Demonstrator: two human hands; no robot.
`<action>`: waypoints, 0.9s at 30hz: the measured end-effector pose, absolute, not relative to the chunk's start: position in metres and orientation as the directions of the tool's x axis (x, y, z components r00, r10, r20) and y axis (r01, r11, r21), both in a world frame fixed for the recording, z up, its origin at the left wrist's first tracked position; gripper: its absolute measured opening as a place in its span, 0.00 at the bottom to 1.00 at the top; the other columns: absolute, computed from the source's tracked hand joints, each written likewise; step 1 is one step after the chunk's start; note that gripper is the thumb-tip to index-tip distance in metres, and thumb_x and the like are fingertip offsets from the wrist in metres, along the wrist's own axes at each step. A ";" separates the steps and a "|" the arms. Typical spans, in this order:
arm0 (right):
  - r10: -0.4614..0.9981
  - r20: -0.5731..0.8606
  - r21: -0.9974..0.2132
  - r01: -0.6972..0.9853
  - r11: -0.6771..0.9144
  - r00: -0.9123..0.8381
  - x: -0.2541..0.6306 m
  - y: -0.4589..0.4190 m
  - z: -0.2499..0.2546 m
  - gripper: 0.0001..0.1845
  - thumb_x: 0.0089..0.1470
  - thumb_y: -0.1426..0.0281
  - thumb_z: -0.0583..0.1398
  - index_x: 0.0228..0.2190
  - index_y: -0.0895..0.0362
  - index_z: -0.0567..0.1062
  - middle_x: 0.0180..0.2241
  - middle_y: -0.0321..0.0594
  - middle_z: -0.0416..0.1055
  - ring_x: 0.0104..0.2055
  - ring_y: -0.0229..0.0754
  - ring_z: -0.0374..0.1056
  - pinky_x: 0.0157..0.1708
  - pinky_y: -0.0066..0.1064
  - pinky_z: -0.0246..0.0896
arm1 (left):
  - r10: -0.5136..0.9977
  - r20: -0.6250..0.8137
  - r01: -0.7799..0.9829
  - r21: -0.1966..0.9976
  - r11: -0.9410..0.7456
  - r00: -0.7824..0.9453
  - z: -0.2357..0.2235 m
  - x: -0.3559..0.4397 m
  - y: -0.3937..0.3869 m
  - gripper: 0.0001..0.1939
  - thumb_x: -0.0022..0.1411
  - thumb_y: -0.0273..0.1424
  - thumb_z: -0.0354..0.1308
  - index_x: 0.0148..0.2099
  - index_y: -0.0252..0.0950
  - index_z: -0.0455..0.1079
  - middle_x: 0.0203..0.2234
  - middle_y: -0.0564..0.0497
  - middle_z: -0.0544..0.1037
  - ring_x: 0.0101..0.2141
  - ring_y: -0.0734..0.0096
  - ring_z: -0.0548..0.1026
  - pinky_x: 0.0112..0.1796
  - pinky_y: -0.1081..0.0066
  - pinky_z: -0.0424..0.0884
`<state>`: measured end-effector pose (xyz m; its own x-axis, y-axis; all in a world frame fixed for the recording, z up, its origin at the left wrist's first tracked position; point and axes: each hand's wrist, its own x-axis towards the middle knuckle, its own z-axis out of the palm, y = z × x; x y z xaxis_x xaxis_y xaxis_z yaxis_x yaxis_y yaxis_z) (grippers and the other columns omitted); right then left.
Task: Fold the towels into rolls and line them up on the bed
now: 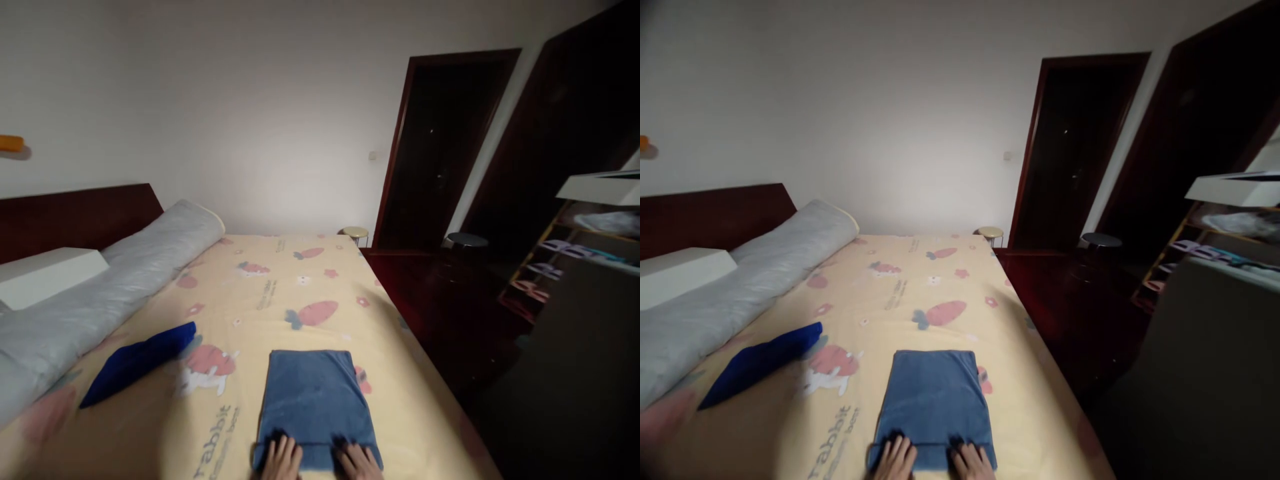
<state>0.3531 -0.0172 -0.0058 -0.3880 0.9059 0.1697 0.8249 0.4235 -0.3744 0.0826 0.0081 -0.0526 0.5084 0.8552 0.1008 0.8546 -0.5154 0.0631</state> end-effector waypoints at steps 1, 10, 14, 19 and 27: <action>0.901 0.181 -0.377 0.818 0.433 -0.394 0.358 -0.019 -0.001 0.24 0.54 0.72 0.55 0.51 0.41 0.71 0.50 0.37 0.75 0.49 0.46 0.70 0.50 0.37 0.60 | 0.871 0.045 0.869 0.063 -0.491 0.489 -0.047 0.072 0.009 0.25 0.58 0.32 0.54 0.58 0.47 0.68 0.56 0.49 0.74 0.56 0.56 0.71 0.53 0.58 0.69; 0.957 0.084 -0.312 0.904 0.291 -0.279 0.367 -0.028 0.041 0.23 0.57 0.75 0.50 0.52 0.53 0.72 0.51 0.44 0.74 0.52 0.44 0.68 0.55 0.41 0.53 | 0.893 -0.083 0.896 -0.003 -0.444 0.443 0.028 0.055 0.010 0.29 0.58 0.22 0.47 0.61 0.44 0.64 0.59 0.47 0.70 0.61 0.58 0.64 0.60 0.52 0.59; 0.965 0.056 -0.297 0.919 0.260 -0.254 0.364 -0.021 0.044 0.24 0.55 0.77 0.50 0.51 0.56 0.73 0.47 0.46 0.76 0.50 0.45 0.70 0.54 0.38 0.52 | 0.922 -0.052 0.923 -0.001 -0.385 0.384 0.033 0.057 0.007 0.28 0.58 0.19 0.43 0.59 0.40 0.66 0.56 0.45 0.73 0.58 0.59 0.66 0.58 0.53 0.61; 0.959 -0.010 -0.285 0.920 0.269 -0.283 0.376 -0.009 0.060 0.24 0.54 0.79 0.48 0.47 0.56 0.75 0.42 0.44 0.78 0.45 0.42 0.71 0.49 0.35 0.53 | 0.929 -0.018 0.928 0.052 -0.368 0.369 0.044 0.042 0.006 0.28 0.57 0.17 0.42 0.57 0.37 0.66 0.55 0.43 0.72 0.58 0.58 0.65 0.58 0.52 0.57; 0.947 -0.077 -0.328 0.905 0.271 -0.311 0.384 -0.016 0.072 0.20 0.49 0.76 0.50 0.38 0.55 0.78 0.40 0.43 0.78 0.48 0.45 0.68 0.49 0.37 0.51 | 0.893 -0.003 0.863 0.257 -0.435 0.451 0.070 0.018 0.001 0.19 0.54 0.19 0.48 0.44 0.41 0.71 0.42 0.51 0.76 0.47 0.66 0.70 0.50 0.67 0.63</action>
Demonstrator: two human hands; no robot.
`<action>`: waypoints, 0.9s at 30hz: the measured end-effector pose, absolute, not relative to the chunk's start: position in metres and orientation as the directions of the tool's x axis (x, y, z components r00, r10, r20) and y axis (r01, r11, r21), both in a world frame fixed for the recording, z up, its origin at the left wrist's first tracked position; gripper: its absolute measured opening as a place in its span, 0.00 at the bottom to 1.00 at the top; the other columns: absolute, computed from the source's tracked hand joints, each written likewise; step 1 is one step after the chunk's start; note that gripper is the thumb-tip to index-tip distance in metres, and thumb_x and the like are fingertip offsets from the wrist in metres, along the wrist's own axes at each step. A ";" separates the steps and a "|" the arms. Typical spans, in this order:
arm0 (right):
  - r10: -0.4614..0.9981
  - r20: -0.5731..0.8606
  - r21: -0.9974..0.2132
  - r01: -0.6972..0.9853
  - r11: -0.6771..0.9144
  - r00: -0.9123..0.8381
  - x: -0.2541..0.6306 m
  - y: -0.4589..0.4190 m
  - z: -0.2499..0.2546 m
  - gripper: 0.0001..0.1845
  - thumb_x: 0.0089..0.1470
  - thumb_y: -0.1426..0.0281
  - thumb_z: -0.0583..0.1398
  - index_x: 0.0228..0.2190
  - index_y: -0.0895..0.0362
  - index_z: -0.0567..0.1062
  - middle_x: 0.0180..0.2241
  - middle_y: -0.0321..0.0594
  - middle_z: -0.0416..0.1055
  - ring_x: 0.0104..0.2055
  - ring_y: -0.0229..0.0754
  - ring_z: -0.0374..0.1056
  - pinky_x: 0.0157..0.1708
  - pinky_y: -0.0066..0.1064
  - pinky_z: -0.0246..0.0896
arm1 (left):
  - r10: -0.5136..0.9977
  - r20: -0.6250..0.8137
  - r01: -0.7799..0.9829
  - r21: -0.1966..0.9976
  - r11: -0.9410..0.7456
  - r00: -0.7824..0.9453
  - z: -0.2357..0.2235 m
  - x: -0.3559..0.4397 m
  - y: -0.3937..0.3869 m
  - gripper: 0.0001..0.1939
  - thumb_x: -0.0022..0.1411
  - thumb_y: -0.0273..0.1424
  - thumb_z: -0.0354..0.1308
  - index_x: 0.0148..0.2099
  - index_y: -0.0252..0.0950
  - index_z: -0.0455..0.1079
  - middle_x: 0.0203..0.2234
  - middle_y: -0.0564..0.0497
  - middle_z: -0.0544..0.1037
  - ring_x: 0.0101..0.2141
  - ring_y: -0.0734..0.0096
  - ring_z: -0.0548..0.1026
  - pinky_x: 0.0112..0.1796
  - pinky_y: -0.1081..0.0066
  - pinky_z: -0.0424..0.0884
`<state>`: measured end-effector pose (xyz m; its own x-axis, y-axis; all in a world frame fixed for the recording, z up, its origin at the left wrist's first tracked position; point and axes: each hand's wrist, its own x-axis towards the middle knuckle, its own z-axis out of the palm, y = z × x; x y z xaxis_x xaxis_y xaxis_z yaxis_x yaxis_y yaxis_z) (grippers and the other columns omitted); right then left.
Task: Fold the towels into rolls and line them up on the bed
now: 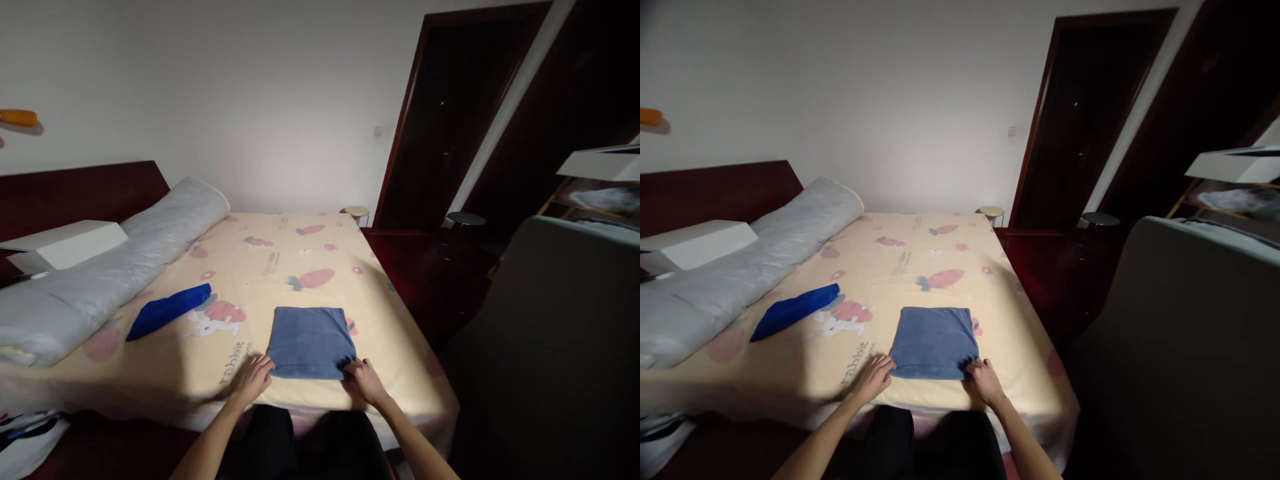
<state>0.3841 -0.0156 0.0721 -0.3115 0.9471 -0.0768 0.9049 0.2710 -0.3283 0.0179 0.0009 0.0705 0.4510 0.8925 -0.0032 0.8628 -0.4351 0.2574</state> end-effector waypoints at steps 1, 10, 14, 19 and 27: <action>0.946 -0.081 -0.342 0.900 0.270 -0.315 0.386 -0.015 0.073 0.20 0.49 0.75 0.50 0.39 0.54 0.78 0.41 0.42 0.78 0.49 0.45 0.68 0.49 0.37 0.51 | 0.897 -0.007 0.861 0.284 -0.422 0.442 0.072 0.015 -0.001 0.19 0.54 0.19 0.49 0.44 0.42 0.71 0.42 0.51 0.77 0.47 0.67 0.71 0.50 0.68 0.64; 0.965 -0.113 -0.338 0.922 0.188 -0.238 0.389 -0.011 0.057 0.20 0.48 0.73 0.53 0.43 0.54 0.74 0.40 0.41 0.78 0.42 0.45 0.71 0.45 0.34 0.57 | 0.966 -0.149 0.927 0.347 -0.147 0.209 0.063 0.004 0.014 0.13 0.52 0.22 0.52 0.39 0.39 0.72 0.34 0.54 0.80 0.38 0.71 0.76 0.40 0.73 0.68; 0.990 0.013 -0.294 0.946 0.138 -0.141 0.354 -0.016 0.046 0.22 0.50 0.75 0.53 0.47 0.60 0.72 0.49 0.55 0.72 0.53 0.54 0.64 0.54 0.45 0.50 | 0.994 -0.057 0.964 0.257 -0.071 0.089 0.052 0.042 0.008 0.20 0.55 0.22 0.48 0.49 0.35 0.70 0.49 0.43 0.76 0.53 0.58 0.69 0.54 0.56 0.61; 0.973 0.125 -0.346 0.911 0.226 -0.194 0.275 -0.013 0.030 0.16 0.52 0.74 0.54 0.43 0.52 0.73 0.45 0.40 0.73 0.50 0.45 0.65 0.53 0.37 0.53 | 0.983 0.012 0.956 0.234 -0.179 0.181 0.024 0.117 -0.002 0.23 0.60 0.24 0.46 0.56 0.41 0.68 0.54 0.49 0.74 0.57 0.65 0.67 0.58 0.63 0.58; 0.967 0.254 -0.352 0.932 0.086 0.006 0.333 -0.012 0.004 0.18 0.59 0.73 0.47 0.43 0.57 0.74 0.43 0.49 0.74 0.44 0.48 0.67 0.46 0.40 0.60 | 0.990 0.123 0.984 0.156 -0.090 0.071 0.019 0.070 0.015 0.19 0.66 0.27 0.41 0.51 0.38 0.71 0.46 0.44 0.76 0.52 0.56 0.69 0.53 0.53 0.62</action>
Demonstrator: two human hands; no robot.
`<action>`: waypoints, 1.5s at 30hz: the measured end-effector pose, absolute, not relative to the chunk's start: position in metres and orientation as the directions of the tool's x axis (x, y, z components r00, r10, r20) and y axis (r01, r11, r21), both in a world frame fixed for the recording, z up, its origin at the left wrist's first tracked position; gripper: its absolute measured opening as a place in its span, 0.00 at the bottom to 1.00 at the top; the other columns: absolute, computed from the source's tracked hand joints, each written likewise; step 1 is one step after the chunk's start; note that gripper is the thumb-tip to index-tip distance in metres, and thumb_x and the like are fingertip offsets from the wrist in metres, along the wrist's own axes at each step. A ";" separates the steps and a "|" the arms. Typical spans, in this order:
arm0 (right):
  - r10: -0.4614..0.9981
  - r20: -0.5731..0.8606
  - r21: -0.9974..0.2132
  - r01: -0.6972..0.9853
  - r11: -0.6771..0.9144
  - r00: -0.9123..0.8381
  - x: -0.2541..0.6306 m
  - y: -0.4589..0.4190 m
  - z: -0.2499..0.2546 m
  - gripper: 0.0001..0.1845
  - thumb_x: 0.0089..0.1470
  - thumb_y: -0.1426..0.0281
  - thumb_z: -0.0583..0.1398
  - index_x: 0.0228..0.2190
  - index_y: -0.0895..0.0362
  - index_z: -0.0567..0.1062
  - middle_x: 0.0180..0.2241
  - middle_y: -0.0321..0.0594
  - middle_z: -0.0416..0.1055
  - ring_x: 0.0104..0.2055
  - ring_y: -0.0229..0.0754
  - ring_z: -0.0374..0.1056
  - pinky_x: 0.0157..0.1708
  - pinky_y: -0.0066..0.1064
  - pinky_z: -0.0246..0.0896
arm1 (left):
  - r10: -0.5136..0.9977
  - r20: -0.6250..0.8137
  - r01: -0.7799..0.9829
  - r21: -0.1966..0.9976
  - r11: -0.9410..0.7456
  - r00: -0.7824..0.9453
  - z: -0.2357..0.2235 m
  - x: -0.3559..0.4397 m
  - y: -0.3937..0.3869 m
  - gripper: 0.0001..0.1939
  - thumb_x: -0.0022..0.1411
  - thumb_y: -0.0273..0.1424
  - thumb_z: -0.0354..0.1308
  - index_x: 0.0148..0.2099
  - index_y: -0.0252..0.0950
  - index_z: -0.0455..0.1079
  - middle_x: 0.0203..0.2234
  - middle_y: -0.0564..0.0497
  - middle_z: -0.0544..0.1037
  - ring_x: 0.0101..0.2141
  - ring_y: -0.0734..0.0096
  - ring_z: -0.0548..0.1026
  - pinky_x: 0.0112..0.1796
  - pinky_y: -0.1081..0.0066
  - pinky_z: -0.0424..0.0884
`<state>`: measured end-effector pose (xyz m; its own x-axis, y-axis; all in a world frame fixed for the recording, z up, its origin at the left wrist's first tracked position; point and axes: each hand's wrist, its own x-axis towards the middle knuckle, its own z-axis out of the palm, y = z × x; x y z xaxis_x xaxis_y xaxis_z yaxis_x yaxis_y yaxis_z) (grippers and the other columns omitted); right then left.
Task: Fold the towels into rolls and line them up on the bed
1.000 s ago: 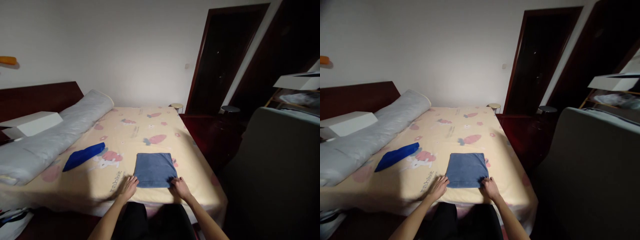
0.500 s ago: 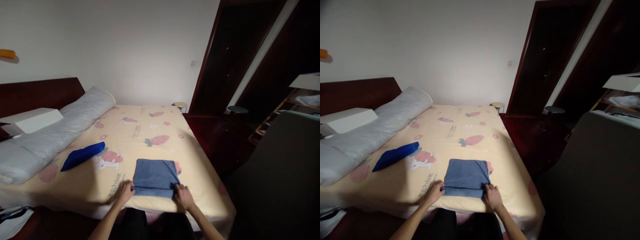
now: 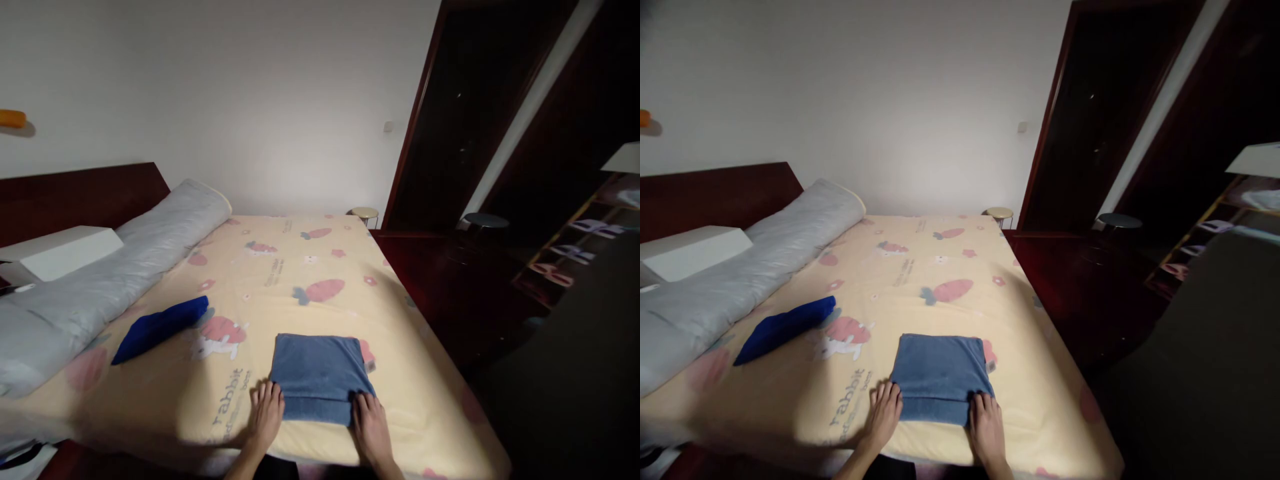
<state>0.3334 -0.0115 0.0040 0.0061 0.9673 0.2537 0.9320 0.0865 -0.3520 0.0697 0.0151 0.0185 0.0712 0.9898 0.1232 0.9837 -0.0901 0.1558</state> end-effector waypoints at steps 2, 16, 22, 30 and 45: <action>0.960 0.281 -0.336 0.935 0.112 -0.014 0.324 -0.006 0.004 0.19 0.59 0.72 0.48 0.45 0.56 0.74 0.46 0.47 0.74 0.47 0.48 0.68 0.49 0.41 0.60 | 0.986 0.142 0.983 0.148 -0.111 0.090 0.016 0.085 0.017 0.19 0.65 0.26 0.44 0.53 0.39 0.70 0.47 0.45 0.76 0.51 0.56 0.69 0.53 0.53 0.62; 0.978 0.206 -0.341 0.934 0.104 -0.034 0.317 0.021 -0.015 0.30 0.64 0.54 0.46 0.62 0.53 0.60 0.66 0.42 0.54 0.67 0.48 0.52 0.64 0.45 0.51 | 0.919 0.335 0.971 0.041 -0.236 0.209 -0.006 0.096 0.026 0.22 0.65 0.28 0.46 0.60 0.41 0.65 0.58 0.48 0.73 0.56 0.63 0.68 0.54 0.58 0.62; 0.957 0.117 -0.395 0.871 0.291 -0.267 0.310 0.048 -0.008 0.28 0.64 0.55 0.46 0.63 0.47 0.56 0.65 0.37 0.56 0.67 0.45 0.53 0.63 0.45 0.54 | 0.922 0.163 0.923 0.104 -0.370 0.351 0.001 0.103 0.054 0.30 0.68 0.32 0.42 0.70 0.46 0.42 0.67 0.52 0.57 0.64 0.65 0.59 0.60 0.57 0.60; 0.971 0.182 -0.379 0.901 0.212 -0.152 0.314 0.054 -0.020 0.29 0.64 0.57 0.46 0.63 0.51 0.57 0.66 0.41 0.54 0.68 0.47 0.50 0.65 0.46 0.49 | 0.935 0.207 0.949 0.074 -0.307 0.287 -0.003 0.098 0.055 0.32 0.68 0.34 0.41 0.69 0.44 0.32 0.68 0.50 0.52 0.65 0.60 0.57 0.63 0.50 0.54; 0.953 0.235 -0.347 0.899 0.267 -0.192 0.316 0.077 -0.028 0.28 0.64 0.59 0.47 0.64 0.48 0.53 0.66 0.40 0.52 0.67 0.48 0.51 0.65 0.49 0.49 | 0.941 0.204 0.955 0.064 -0.288 0.270 -0.010 0.105 0.088 0.29 0.69 0.31 0.38 0.69 0.44 0.34 0.67 0.50 0.55 0.65 0.63 0.56 0.63 0.50 0.55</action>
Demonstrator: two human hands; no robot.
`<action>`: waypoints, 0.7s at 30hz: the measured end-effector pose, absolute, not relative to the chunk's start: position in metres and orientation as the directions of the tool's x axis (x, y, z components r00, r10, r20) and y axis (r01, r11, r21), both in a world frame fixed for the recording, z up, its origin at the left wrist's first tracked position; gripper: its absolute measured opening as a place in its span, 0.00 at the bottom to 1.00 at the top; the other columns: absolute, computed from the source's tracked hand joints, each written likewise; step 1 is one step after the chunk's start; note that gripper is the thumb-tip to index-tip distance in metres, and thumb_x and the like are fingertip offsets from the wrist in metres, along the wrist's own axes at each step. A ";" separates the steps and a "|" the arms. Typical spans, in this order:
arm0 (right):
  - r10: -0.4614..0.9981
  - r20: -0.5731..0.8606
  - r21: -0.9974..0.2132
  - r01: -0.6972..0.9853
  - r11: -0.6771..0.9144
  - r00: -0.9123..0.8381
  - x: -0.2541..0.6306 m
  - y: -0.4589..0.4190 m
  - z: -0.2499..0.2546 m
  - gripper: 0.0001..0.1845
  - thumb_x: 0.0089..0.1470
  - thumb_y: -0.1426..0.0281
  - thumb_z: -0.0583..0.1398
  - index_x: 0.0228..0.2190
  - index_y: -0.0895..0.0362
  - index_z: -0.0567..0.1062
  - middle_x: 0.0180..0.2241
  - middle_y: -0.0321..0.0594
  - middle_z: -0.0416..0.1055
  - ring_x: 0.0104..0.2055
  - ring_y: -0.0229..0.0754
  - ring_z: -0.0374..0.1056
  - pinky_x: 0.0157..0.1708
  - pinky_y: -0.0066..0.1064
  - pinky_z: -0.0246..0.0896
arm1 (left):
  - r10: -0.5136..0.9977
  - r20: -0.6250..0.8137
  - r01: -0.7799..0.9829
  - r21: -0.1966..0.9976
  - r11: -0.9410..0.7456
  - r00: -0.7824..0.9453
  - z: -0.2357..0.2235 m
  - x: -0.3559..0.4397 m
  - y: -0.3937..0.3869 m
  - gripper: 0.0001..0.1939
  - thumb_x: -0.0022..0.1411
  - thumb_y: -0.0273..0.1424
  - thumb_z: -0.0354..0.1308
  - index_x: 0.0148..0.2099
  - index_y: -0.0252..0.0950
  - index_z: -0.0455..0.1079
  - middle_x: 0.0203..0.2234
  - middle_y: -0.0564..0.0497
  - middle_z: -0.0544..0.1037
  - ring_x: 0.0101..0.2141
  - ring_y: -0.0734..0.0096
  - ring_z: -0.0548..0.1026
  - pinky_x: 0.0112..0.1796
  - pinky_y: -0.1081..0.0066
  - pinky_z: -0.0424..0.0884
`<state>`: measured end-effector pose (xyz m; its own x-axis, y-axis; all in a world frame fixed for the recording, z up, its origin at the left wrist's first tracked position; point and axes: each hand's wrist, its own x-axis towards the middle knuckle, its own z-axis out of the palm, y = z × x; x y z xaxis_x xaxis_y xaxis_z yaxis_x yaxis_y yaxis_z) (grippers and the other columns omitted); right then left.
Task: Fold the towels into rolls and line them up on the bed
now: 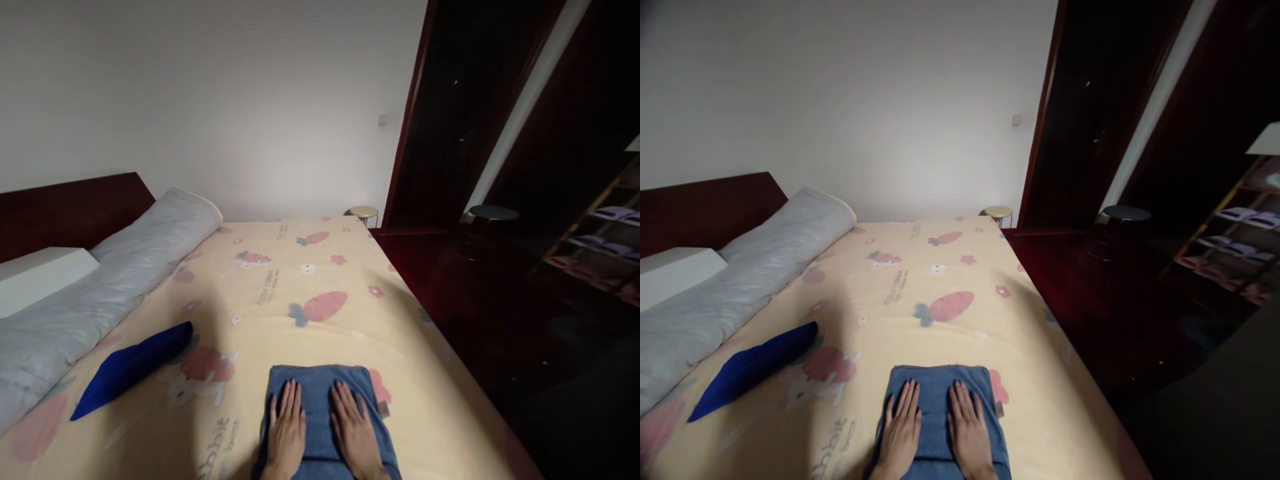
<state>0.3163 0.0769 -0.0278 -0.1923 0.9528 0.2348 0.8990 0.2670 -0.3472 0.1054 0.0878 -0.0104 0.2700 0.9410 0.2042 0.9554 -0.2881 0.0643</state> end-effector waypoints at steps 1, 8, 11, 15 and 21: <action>0.940 0.212 -0.361 0.873 0.329 -0.266 0.308 0.079 -0.025 0.28 0.65 0.60 0.46 0.64 0.46 0.52 0.66 0.39 0.52 0.67 0.46 0.51 0.64 0.47 0.50 | 0.930 0.216 0.946 0.068 -0.318 0.297 -0.012 0.113 0.091 0.29 0.69 0.30 0.38 0.69 0.43 0.34 0.67 0.50 0.56 0.65 0.64 0.57 0.62 0.53 0.58; 0.966 0.241 -0.336 0.925 0.175 -0.095 0.348 0.090 -0.037 0.31 0.62 0.52 0.49 0.63 0.46 0.54 0.66 0.40 0.52 0.67 0.51 0.51 0.64 0.54 0.50 | 0.941 0.121 0.942 0.079 -0.327 0.316 -0.007 0.082 0.111 0.28 0.70 0.40 0.38 0.69 0.51 0.34 0.67 0.54 0.54 0.65 0.65 0.57 0.61 0.51 0.58; 0.956 0.282 -0.303 0.938 0.169 -0.082 0.365 0.089 -0.050 0.33 0.61 0.51 0.50 0.64 0.47 0.52 0.67 0.41 0.51 0.68 0.51 0.50 0.64 0.54 0.49 | 0.958 0.099 0.959 0.065 -0.276 0.269 -0.007 0.063 0.114 0.28 0.71 0.41 0.37 0.69 0.52 0.34 0.68 0.53 0.53 0.65 0.63 0.56 0.62 0.47 0.55; 0.971 0.216 -0.302 0.939 0.163 -0.099 0.366 0.093 -0.043 0.32 0.62 0.51 0.49 0.63 0.47 0.55 0.66 0.42 0.52 0.67 0.51 0.51 0.63 0.55 0.50 | 0.955 0.102 0.959 0.020 -0.282 0.279 0.002 0.067 0.119 0.28 0.69 0.39 0.40 0.69 0.52 0.39 0.67 0.52 0.56 0.65 0.60 0.58 0.61 0.43 0.55; 0.935 0.330 -0.291 0.928 0.232 -0.130 0.347 0.072 -0.017 0.31 0.62 0.55 0.50 0.64 0.48 0.53 0.66 0.43 0.53 0.67 0.52 0.52 0.62 0.53 0.54 | 0.881 0.297 0.929 -0.065 -0.366 0.368 0.020 0.092 0.085 0.31 0.68 0.28 0.39 0.70 0.45 0.37 0.67 0.52 0.55 0.65 0.64 0.57 0.62 0.52 0.56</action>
